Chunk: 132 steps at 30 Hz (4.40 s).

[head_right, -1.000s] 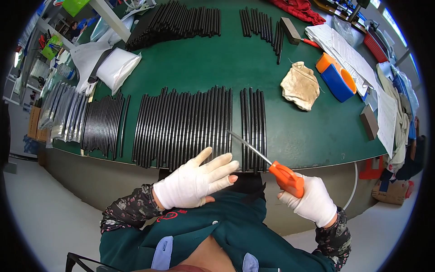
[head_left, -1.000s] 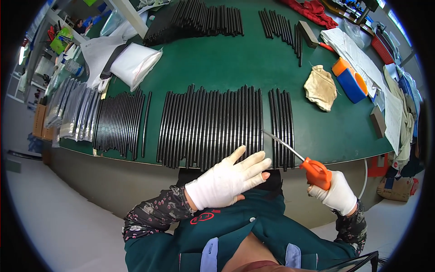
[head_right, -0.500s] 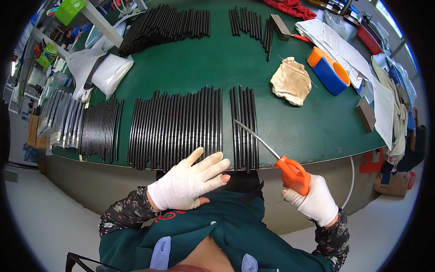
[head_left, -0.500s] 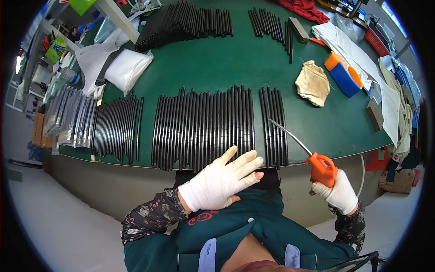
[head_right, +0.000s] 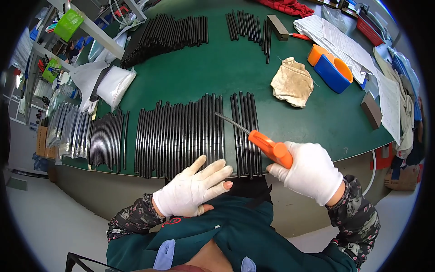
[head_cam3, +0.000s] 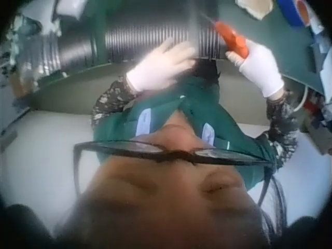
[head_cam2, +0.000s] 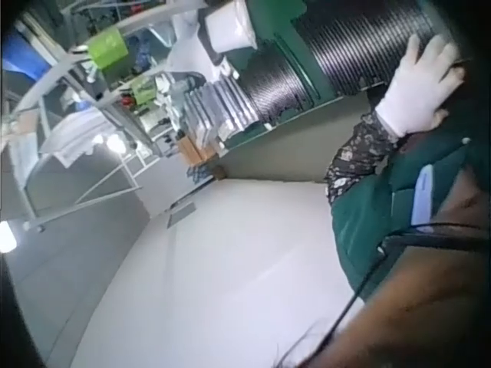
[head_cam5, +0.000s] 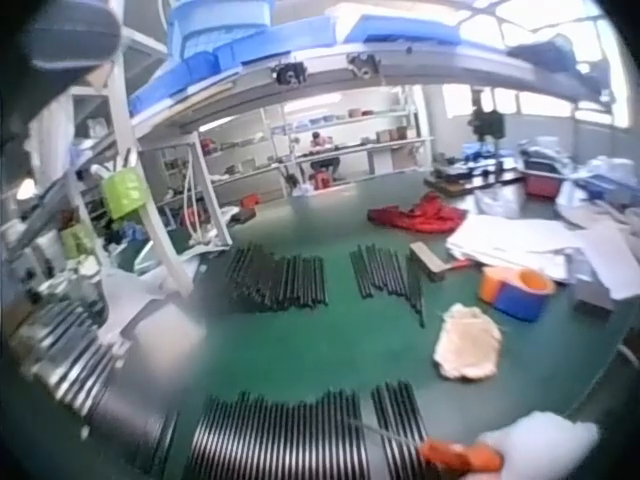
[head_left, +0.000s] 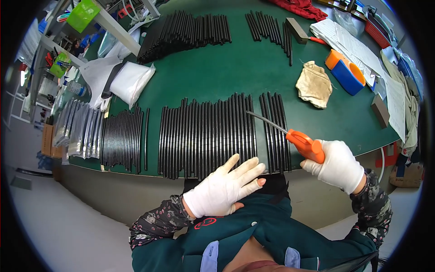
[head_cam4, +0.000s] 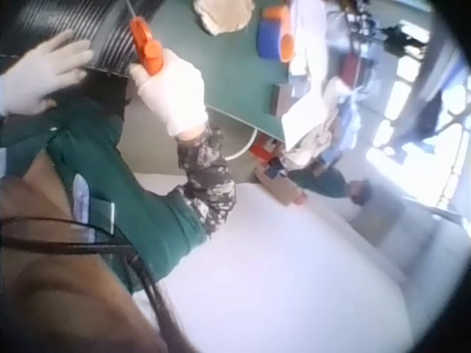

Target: Cleaning and inspecting black cylindrical rods at a workbench using a cloth and an air duster gun.

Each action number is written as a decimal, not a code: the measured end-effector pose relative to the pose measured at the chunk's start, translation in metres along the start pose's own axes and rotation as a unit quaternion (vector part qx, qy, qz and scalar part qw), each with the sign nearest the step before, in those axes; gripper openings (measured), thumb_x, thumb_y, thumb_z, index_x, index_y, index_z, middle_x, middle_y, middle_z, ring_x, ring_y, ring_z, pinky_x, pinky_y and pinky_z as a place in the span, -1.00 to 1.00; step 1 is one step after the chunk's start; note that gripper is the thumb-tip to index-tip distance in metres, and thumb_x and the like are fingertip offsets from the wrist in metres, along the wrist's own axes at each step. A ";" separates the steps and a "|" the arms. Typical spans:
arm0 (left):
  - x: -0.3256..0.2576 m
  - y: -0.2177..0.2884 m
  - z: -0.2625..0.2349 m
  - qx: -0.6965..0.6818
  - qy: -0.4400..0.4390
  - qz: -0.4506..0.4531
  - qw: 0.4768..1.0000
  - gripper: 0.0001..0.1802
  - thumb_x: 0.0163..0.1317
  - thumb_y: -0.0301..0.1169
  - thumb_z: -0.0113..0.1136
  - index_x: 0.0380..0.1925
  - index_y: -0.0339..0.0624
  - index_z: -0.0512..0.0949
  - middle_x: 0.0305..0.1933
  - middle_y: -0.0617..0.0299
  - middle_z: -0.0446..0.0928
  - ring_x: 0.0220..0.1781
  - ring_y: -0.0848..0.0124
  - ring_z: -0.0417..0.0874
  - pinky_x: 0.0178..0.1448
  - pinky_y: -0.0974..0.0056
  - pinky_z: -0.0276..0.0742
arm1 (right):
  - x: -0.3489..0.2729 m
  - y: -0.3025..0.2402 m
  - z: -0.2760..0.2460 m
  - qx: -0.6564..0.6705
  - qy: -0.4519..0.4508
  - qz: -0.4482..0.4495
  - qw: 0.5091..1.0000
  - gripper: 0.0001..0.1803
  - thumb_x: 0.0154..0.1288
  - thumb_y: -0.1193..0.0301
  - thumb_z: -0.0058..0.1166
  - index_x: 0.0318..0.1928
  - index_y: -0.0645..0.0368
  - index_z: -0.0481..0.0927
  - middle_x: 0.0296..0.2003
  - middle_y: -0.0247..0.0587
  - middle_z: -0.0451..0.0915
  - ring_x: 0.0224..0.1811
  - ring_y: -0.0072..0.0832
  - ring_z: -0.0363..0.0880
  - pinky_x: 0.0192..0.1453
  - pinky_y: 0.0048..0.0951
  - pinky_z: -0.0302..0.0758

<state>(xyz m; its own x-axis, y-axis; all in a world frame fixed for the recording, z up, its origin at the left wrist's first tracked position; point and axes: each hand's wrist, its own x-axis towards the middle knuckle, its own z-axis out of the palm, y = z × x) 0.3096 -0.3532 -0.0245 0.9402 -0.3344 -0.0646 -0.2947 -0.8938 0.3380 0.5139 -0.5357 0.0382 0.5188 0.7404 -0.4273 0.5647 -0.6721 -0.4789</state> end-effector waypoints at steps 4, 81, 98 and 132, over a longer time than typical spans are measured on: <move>-0.002 0.000 0.002 -0.005 0.008 -0.003 1.000 -0.12 -0.22 -0.17 0.46 0.21 -0.06 0.35 0.39 0.07 0.22 0.45 0.14 0.22 0.40 -0.14 0.22 | 0.008 -0.007 0.001 -0.025 0.000 -0.009 1.000 -0.62 0.10 0.15 0.28 -0.16 0.13 0.64 -0.44 0.04 0.64 -0.34 0.03 0.61 -0.20 -0.16 0.55; 0.039 -0.001 0.001 -0.009 0.046 0.025 0.999 -0.13 -0.21 -0.16 0.48 0.19 -0.16 0.39 0.38 0.05 0.22 0.46 0.13 0.19 0.41 -0.15 0.18 | 0.010 0.038 0.008 0.089 0.028 0.060 0.994 -0.61 0.09 0.19 0.33 -0.18 0.23 0.63 -0.45 -0.01 0.63 -0.40 -0.12 0.62 -0.22 -0.30 0.53; 0.040 -0.004 0.004 -0.023 0.058 0.027 0.998 -0.12 -0.22 -0.17 0.49 0.19 -0.18 0.39 0.37 0.04 0.23 0.47 0.11 0.17 0.44 -0.12 0.16 | -0.030 0.022 0.007 0.095 -0.043 0.046 0.993 -0.62 0.09 0.28 0.34 -0.12 0.21 0.63 -0.48 -0.03 0.63 -0.48 -0.22 0.58 -0.26 -0.35 0.53; 0.038 -0.006 0.007 -0.017 0.085 0.044 0.995 -0.08 -0.28 -0.21 0.53 0.19 -0.19 0.38 0.35 0.01 0.25 0.45 0.08 0.21 0.45 -0.12 0.15 | -0.069 0.033 0.023 0.157 -0.003 0.122 0.980 -0.66 0.10 0.32 0.33 -0.18 0.28 0.61 -0.51 -0.11 0.61 -0.49 -0.39 0.56 -0.26 -0.40 0.52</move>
<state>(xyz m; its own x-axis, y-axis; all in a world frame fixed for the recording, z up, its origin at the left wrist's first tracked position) 0.3457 -0.3625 -0.0358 0.9273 -0.3526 0.1260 -0.3738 -0.8519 0.3668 0.4820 -0.6082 0.0345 0.6094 0.5585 -0.5627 0.1983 -0.7946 -0.5739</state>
